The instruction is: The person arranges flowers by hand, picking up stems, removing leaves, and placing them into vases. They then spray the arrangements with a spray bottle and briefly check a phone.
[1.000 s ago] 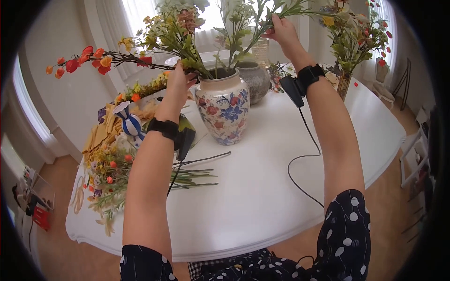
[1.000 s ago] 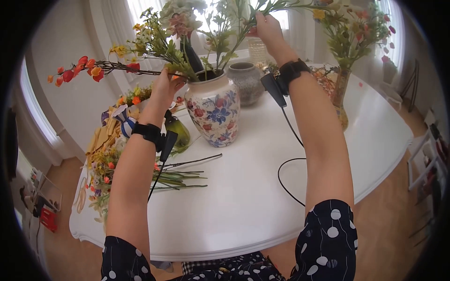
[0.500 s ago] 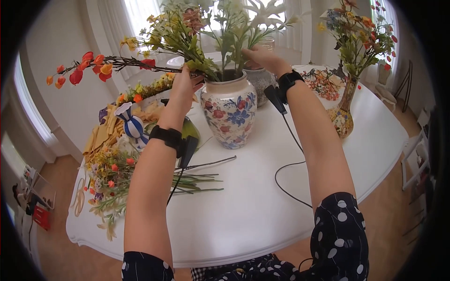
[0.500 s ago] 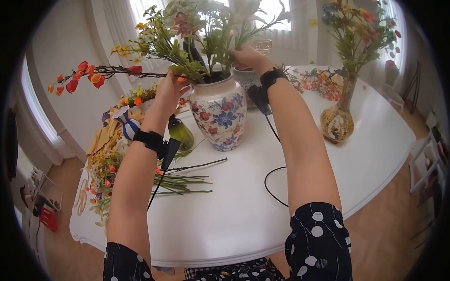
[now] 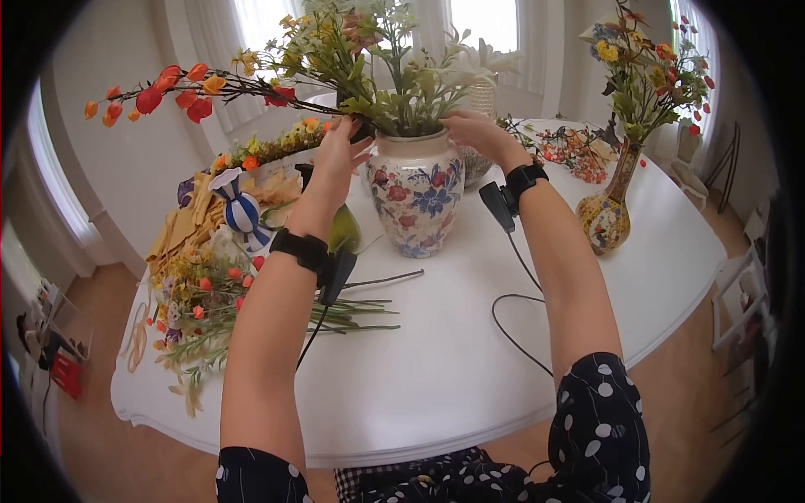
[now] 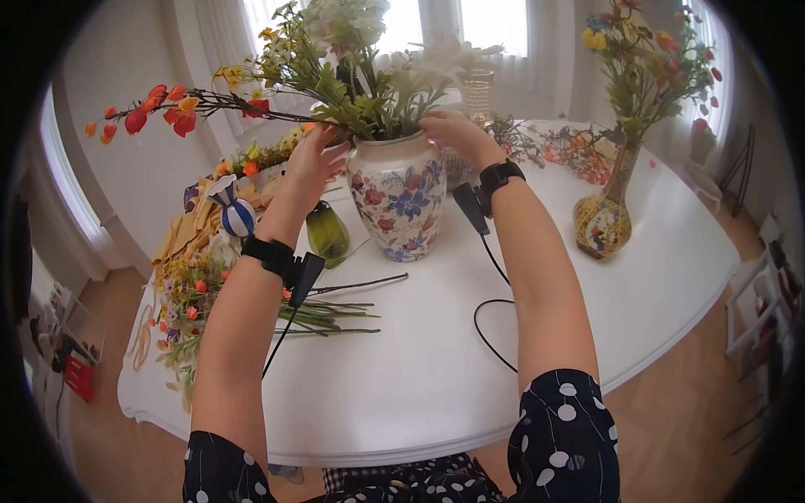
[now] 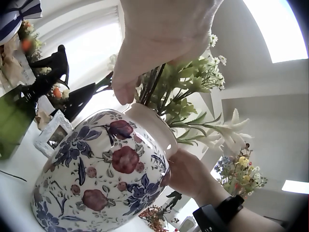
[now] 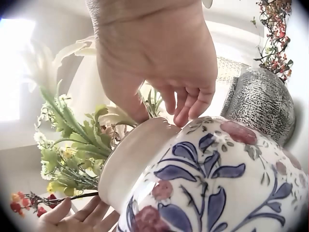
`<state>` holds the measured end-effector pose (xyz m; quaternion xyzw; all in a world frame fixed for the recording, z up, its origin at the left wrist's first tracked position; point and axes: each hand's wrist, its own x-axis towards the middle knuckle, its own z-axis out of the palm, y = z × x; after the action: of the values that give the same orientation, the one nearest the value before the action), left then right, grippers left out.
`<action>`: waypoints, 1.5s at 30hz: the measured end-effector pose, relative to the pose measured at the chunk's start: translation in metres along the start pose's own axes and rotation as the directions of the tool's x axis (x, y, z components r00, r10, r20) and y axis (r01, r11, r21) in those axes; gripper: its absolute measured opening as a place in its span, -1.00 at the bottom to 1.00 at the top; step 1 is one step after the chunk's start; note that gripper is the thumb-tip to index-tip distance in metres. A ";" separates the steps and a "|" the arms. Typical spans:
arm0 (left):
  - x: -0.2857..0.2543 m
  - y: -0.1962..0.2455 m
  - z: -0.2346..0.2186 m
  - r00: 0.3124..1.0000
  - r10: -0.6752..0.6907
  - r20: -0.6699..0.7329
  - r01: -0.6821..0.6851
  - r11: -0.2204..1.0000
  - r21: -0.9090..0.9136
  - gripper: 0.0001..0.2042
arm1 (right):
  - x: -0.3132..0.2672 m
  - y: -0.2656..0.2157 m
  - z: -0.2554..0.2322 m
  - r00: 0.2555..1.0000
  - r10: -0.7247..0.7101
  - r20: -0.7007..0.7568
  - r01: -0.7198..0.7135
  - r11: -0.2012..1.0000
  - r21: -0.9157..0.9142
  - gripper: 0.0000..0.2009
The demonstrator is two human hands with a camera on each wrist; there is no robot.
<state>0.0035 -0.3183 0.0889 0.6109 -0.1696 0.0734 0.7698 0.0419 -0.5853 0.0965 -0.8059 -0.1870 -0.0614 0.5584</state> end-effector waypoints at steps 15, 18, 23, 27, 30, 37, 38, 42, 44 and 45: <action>-0.131 -0.054 -0.062 0.854 -0.248 -0.457 0.006 0.884 -0.467 -0.59 | -0.098 0.025 0.115 0.750 0.154 -0.644 0.290 0.798 0.529 -0.80; -0.155 -0.054 -0.071 0.810 -0.201 -0.551 -0.090 0.886 -0.455 -0.64 | -0.121 0.004 0.157 0.871 0.067 -0.486 0.255 0.785 0.565 -0.84; -0.181 -0.075 -0.079 0.752 -0.140 -0.644 -0.129 0.927 -0.352 -0.73 | -0.119 0.010 0.203 0.983 -0.118 0.138 0.080 0.963 0.257 -0.82; -0.194 -0.090 -0.087 0.717 -0.099 -0.690 -0.073 0.974 -0.215 -0.76 | -0.116 0.028 0.236 0.903 -0.245 0.352 0.318 0.934 -0.165 -0.75; -0.208 -0.099 -0.091 0.765 -0.144 -0.628 -0.007 0.973 -0.231 -0.77 | -0.109 0.062 0.256 0.851 -0.402 0.338 0.490 0.840 -0.235 -0.72; -0.215 -0.113 -0.090 0.802 -0.245 -0.544 0.074 0.946 -0.316 -0.77 | -0.112 0.051 0.261 0.897 -0.045 0.440 0.205 0.924 -0.323 -0.69; -0.215 -0.113 -0.090 0.792 -0.246 -0.559 0.069 0.945 -0.318 -0.77 | -0.113 0.047 0.259 0.896 -0.042 0.443 0.204 0.924 -0.325 -0.69; -0.215 -0.111 -0.091 0.766 -0.272 -0.583 0.057 0.932 -0.359 -0.74 | -0.114 0.040 0.257 0.927 -0.202 0.316 0.308 0.890 -0.336 -0.72; -0.216 -0.108 -0.090 0.757 -0.274 -0.593 0.052 0.930 -0.364 -0.71 | -0.115 0.037 0.255 0.927 -0.241 0.288 0.331 0.887 -0.323 -0.72; -0.216 -0.107 -0.090 0.750 -0.273 -0.602 0.044 0.929 -0.367 -0.68 | -0.118 0.029 0.252 0.933 -0.232 0.274 0.321 0.881 -0.347 -0.73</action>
<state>-0.1478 -0.2371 -0.1029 0.4229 0.1482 0.1825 0.8751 -0.0833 -0.3891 -0.0584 -0.8664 -0.3467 -0.0851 0.3492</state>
